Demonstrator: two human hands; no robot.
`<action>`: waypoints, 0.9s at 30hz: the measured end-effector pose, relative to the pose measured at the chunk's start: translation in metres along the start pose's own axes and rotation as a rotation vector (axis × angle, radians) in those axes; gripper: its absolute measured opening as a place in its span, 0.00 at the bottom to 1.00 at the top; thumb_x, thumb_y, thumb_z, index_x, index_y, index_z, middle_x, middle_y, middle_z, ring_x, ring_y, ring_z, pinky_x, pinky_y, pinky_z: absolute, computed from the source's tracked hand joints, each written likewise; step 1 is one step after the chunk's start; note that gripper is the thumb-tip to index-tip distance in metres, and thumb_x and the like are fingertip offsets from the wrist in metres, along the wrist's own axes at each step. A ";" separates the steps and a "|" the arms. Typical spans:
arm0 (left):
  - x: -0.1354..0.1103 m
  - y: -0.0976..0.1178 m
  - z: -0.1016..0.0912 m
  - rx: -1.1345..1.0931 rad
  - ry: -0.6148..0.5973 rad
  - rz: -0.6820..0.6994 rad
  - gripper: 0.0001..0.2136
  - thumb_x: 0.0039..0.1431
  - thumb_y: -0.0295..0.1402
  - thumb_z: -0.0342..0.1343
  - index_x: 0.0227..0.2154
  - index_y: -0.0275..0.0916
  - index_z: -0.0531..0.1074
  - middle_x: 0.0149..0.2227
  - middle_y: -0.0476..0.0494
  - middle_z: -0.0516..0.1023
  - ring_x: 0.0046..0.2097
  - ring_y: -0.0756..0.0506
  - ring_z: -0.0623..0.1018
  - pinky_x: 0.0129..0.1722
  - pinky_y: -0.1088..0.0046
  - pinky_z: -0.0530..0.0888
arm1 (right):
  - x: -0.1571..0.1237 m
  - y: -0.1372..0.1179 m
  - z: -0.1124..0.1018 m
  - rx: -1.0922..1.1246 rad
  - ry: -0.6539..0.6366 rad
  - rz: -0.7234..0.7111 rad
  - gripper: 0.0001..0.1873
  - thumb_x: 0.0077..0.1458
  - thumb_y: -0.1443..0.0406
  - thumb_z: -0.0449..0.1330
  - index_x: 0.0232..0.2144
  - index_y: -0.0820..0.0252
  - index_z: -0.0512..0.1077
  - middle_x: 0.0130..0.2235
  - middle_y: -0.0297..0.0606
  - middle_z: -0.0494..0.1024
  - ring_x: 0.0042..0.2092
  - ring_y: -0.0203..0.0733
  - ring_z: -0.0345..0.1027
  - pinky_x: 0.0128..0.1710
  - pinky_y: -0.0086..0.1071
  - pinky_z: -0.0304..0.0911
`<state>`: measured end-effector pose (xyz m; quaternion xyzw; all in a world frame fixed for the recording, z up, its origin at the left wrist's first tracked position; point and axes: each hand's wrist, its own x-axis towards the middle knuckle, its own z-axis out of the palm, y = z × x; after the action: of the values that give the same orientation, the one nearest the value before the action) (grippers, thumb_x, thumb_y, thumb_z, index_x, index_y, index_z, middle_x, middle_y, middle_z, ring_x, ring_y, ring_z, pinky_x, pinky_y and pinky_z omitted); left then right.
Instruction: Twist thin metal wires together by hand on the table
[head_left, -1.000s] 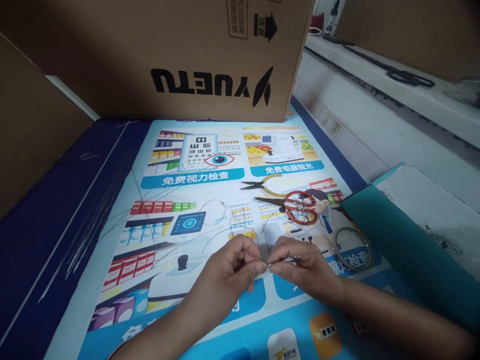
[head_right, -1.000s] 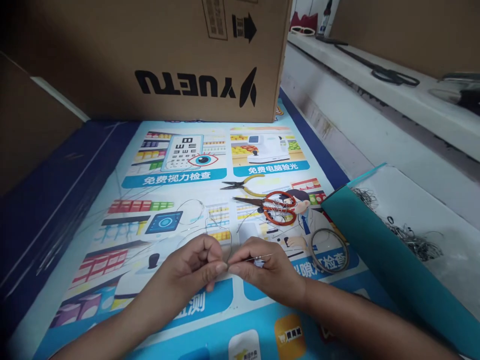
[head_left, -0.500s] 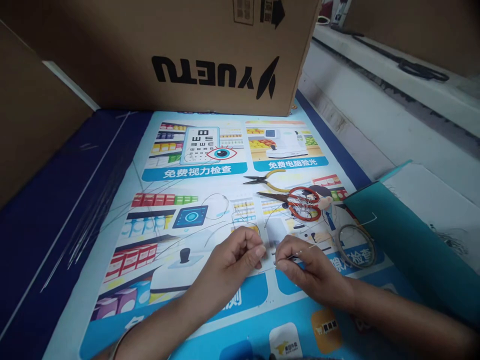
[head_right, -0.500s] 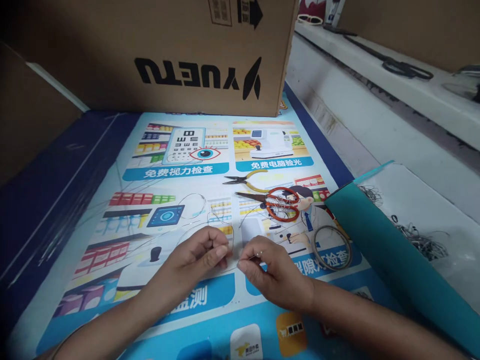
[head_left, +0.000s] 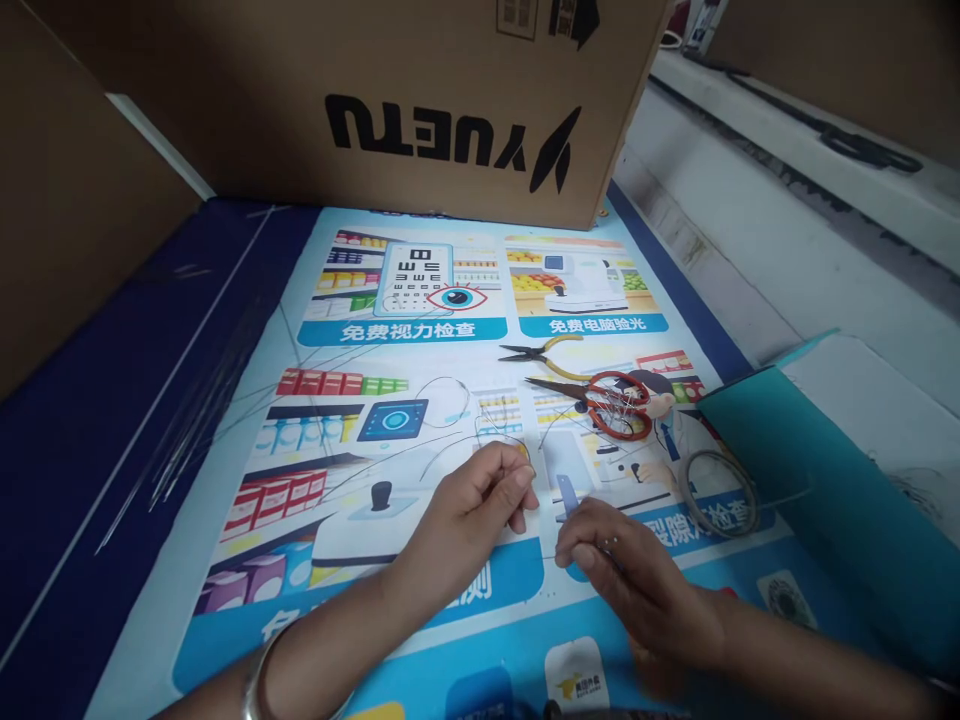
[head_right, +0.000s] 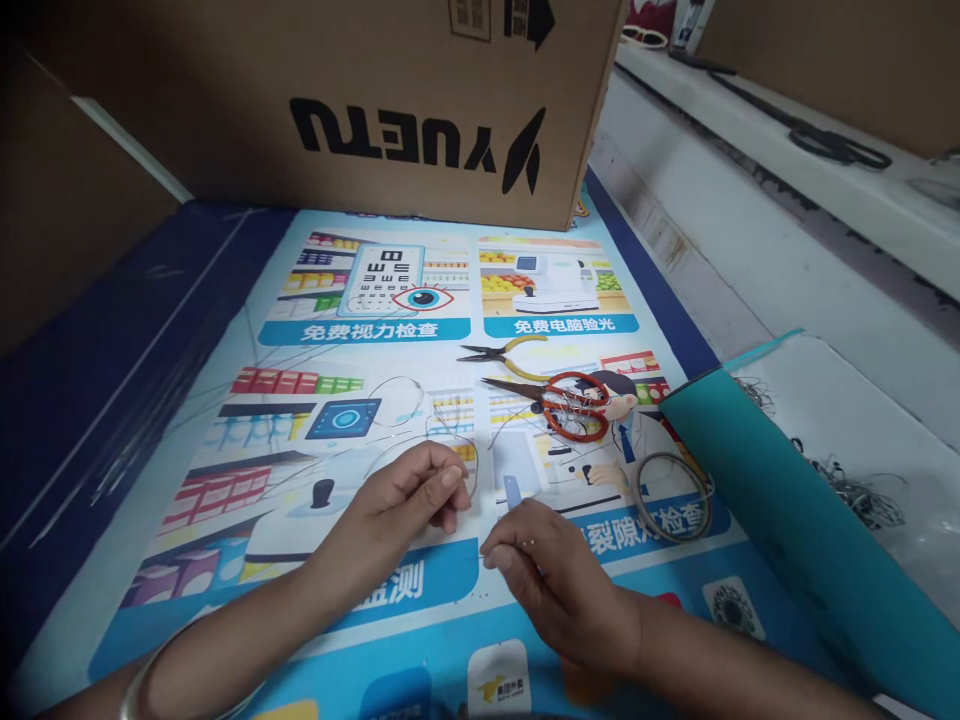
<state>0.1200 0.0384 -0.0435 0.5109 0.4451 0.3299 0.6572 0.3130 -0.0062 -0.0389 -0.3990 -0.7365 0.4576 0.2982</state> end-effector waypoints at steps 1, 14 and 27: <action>0.000 -0.001 0.000 0.005 -0.010 -0.002 0.10 0.63 0.39 0.46 0.31 0.38 0.64 0.28 0.50 0.71 0.27 0.51 0.69 0.30 0.75 0.66 | 0.000 0.001 -0.001 0.027 0.002 0.027 0.10 0.63 0.68 0.46 0.37 0.57 0.67 0.34 0.39 0.70 0.37 0.40 0.63 0.38 0.34 0.60; -0.007 0.007 0.004 0.472 -0.299 0.153 0.13 0.59 0.39 0.48 0.25 0.38 0.69 0.24 0.50 0.68 0.27 0.50 0.66 0.26 0.77 0.61 | -0.003 0.009 0.001 0.247 0.184 0.122 0.12 0.63 0.62 0.50 0.33 0.60 0.70 0.31 0.36 0.72 0.33 0.36 0.66 0.34 0.27 0.61; -0.006 0.005 0.011 0.529 -0.233 0.083 0.06 0.52 0.28 0.50 0.22 0.37 0.67 0.22 0.51 0.67 0.26 0.51 0.65 0.25 0.78 0.62 | 0.000 0.008 -0.004 0.363 0.182 0.184 0.09 0.58 0.62 0.56 0.33 0.61 0.72 0.30 0.34 0.73 0.32 0.35 0.65 0.32 0.27 0.59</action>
<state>0.1275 0.0303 -0.0363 0.7168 0.4159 0.1682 0.5337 0.3183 -0.0021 -0.0449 -0.4439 -0.5725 0.5701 0.3876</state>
